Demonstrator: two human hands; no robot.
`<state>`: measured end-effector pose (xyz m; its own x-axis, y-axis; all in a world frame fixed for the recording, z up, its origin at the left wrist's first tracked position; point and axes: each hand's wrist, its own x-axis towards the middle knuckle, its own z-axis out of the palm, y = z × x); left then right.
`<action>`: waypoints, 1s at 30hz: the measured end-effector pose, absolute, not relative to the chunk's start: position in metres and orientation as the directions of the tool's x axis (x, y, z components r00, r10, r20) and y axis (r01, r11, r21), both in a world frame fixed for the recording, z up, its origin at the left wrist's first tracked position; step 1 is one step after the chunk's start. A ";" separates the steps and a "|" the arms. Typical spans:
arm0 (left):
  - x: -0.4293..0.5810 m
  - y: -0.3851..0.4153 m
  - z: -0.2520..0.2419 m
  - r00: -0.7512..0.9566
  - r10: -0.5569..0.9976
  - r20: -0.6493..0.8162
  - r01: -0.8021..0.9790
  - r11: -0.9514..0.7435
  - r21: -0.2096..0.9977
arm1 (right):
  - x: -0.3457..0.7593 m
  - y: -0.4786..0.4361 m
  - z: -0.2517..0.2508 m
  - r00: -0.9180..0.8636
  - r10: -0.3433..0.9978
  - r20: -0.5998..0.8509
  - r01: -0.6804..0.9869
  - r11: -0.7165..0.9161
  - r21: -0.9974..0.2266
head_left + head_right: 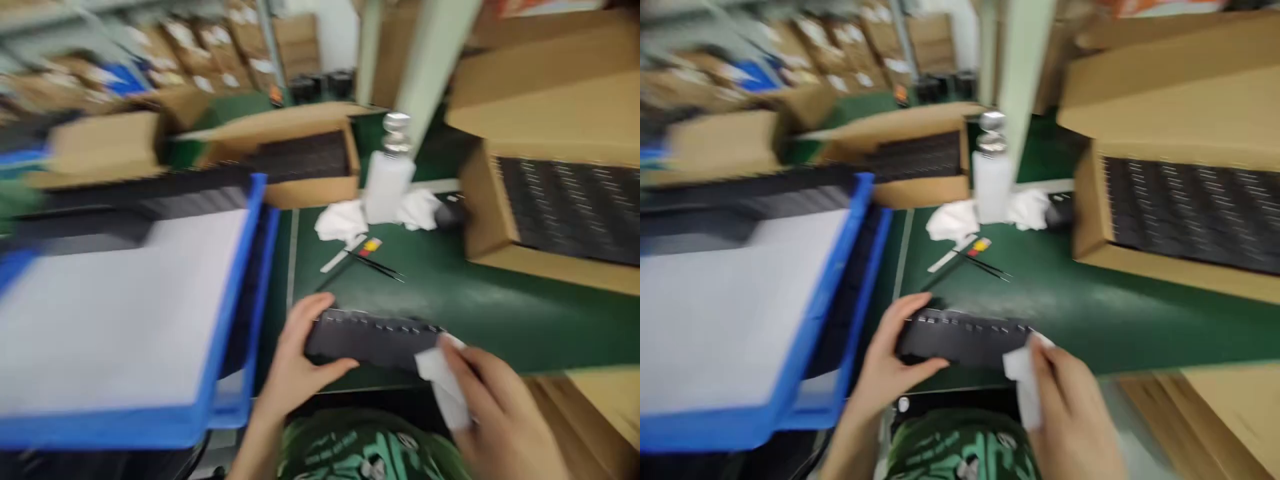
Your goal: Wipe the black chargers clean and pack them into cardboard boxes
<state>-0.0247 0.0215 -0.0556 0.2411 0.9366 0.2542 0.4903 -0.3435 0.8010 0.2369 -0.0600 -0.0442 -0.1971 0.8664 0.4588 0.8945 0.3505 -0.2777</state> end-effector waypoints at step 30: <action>0.016 0.045 -0.009 0.671 0.720 0.177 0.652 -0.687 0.321 | 0.161 -0.031 -0.015 -0.218 0.894 0.390 0.896 0.342 -0.283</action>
<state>0.0159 0.0450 -0.0093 0.6715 0.7196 0.1770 0.6518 -0.6871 0.3210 0.1610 -0.0308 -0.0154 -0.2183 0.8944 0.3903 0.8958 0.3423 -0.2834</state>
